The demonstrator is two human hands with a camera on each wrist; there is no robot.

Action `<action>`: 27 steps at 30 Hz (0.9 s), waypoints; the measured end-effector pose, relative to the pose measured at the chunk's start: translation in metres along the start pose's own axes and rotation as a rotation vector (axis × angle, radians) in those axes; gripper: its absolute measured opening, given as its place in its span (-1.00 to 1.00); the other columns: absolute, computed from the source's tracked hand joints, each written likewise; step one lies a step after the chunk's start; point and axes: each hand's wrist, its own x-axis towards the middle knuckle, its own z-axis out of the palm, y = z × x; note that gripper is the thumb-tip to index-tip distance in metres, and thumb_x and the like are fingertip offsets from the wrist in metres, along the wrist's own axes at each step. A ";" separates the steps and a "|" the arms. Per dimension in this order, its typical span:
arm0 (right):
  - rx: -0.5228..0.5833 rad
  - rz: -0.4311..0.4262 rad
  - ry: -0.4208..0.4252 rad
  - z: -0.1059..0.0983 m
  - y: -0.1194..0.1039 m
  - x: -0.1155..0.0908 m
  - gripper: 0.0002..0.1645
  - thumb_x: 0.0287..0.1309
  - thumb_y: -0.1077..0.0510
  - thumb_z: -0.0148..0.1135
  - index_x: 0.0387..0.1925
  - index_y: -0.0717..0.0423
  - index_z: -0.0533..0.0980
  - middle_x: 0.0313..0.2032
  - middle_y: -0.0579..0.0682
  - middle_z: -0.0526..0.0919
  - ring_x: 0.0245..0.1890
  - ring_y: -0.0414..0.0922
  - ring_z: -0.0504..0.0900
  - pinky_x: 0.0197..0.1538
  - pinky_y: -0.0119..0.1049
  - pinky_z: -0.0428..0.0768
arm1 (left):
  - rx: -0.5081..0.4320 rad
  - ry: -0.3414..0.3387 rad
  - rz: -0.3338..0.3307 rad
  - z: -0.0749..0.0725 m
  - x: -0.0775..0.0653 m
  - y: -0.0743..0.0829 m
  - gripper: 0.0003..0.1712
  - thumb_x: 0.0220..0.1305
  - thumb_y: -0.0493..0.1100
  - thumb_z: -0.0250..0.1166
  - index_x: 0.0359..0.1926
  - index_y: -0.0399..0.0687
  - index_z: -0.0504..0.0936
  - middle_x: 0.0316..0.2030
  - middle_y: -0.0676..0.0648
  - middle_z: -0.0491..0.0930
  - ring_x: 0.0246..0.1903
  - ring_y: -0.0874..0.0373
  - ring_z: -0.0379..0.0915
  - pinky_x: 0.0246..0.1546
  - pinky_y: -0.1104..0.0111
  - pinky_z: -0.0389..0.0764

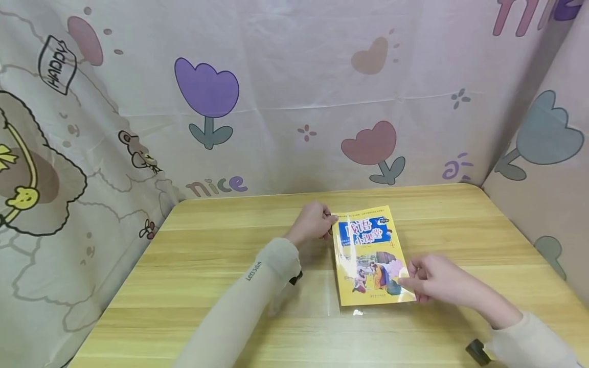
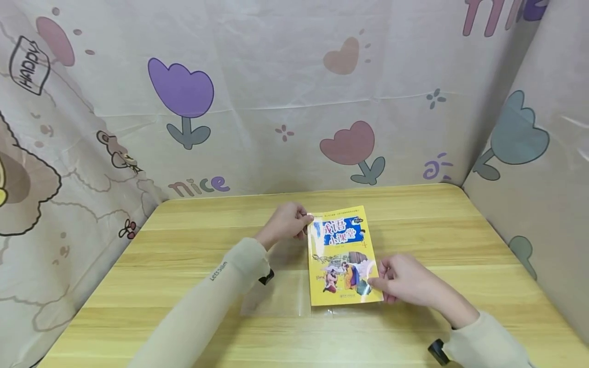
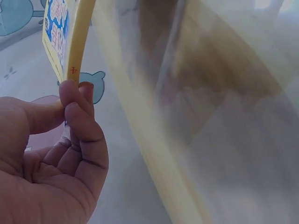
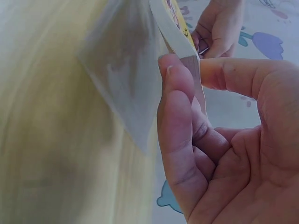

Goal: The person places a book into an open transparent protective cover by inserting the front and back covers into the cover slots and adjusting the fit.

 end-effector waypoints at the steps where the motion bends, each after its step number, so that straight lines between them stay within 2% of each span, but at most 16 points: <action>1: 0.002 0.001 -0.007 0.001 0.001 0.000 -0.64 0.38 -0.01 0.41 -0.40 0.12 0.51 -0.64 -0.13 0.66 -0.62 -0.13 0.68 -0.55 -0.35 0.60 | 0.005 -0.001 -0.004 0.002 0.001 -0.001 -0.74 0.59 -0.12 0.29 -0.26 -0.18 0.67 -0.47 -0.10 0.71 -0.37 -0.12 0.78 -0.41 0.30 0.70; 6: 0.024 -0.013 -0.041 0.004 0.008 0.001 -0.65 0.37 0.02 0.41 -0.41 0.14 0.53 -0.64 -0.11 0.68 -0.63 -0.14 0.69 -0.53 -0.32 0.68 | 0.022 -0.025 -0.028 0.013 0.003 -0.007 -0.70 0.59 -0.13 0.29 -0.34 -0.17 0.65 -0.52 -0.11 0.70 -0.44 -0.03 0.73 -0.50 0.44 0.54; 9: 0.024 -0.015 -0.050 0.006 0.011 0.002 -0.66 0.36 0.04 0.41 -0.42 0.15 0.53 -0.64 -0.12 0.68 -0.64 -0.17 0.66 -0.52 -0.34 0.66 | 0.037 -0.038 -0.046 0.018 0.004 -0.012 -0.67 0.59 -0.13 0.28 -0.38 -0.16 0.63 -0.55 -0.10 0.71 -0.48 0.00 0.71 -0.49 0.44 0.50; 14: 0.006 -0.006 -0.044 0.010 0.015 0.004 -0.67 0.35 0.04 0.41 -0.45 0.13 0.53 -0.64 -0.12 0.67 -0.63 -0.18 0.63 -0.51 -0.35 0.66 | 0.075 -0.035 -0.080 0.024 0.006 -0.017 -0.67 0.60 -0.10 0.28 -0.37 -0.13 0.62 -0.55 -0.07 0.70 -0.53 0.11 0.62 -0.47 0.44 0.52; 20: -0.011 0.008 -0.043 0.013 0.016 0.007 -0.64 0.32 0.00 0.44 -0.48 0.10 0.52 -0.65 -0.14 0.66 -0.63 -0.17 0.64 -0.52 -0.37 0.63 | 0.053 -0.041 -0.136 0.029 0.007 -0.021 -0.71 0.60 -0.09 0.28 -0.32 -0.13 0.62 -0.53 -0.06 0.67 -0.56 0.15 0.61 -0.50 0.45 0.60; 27: -0.039 0.060 -0.039 0.014 0.016 0.009 -0.65 0.29 0.02 0.48 -0.49 0.09 0.54 -0.65 -0.13 0.65 -0.60 -0.13 0.64 -0.53 -0.42 0.52 | 0.051 -0.027 -0.178 0.032 0.008 -0.024 -0.72 0.57 -0.07 0.32 -0.32 -0.12 0.63 -0.49 -0.06 0.69 -0.55 0.17 0.62 -0.51 0.47 0.59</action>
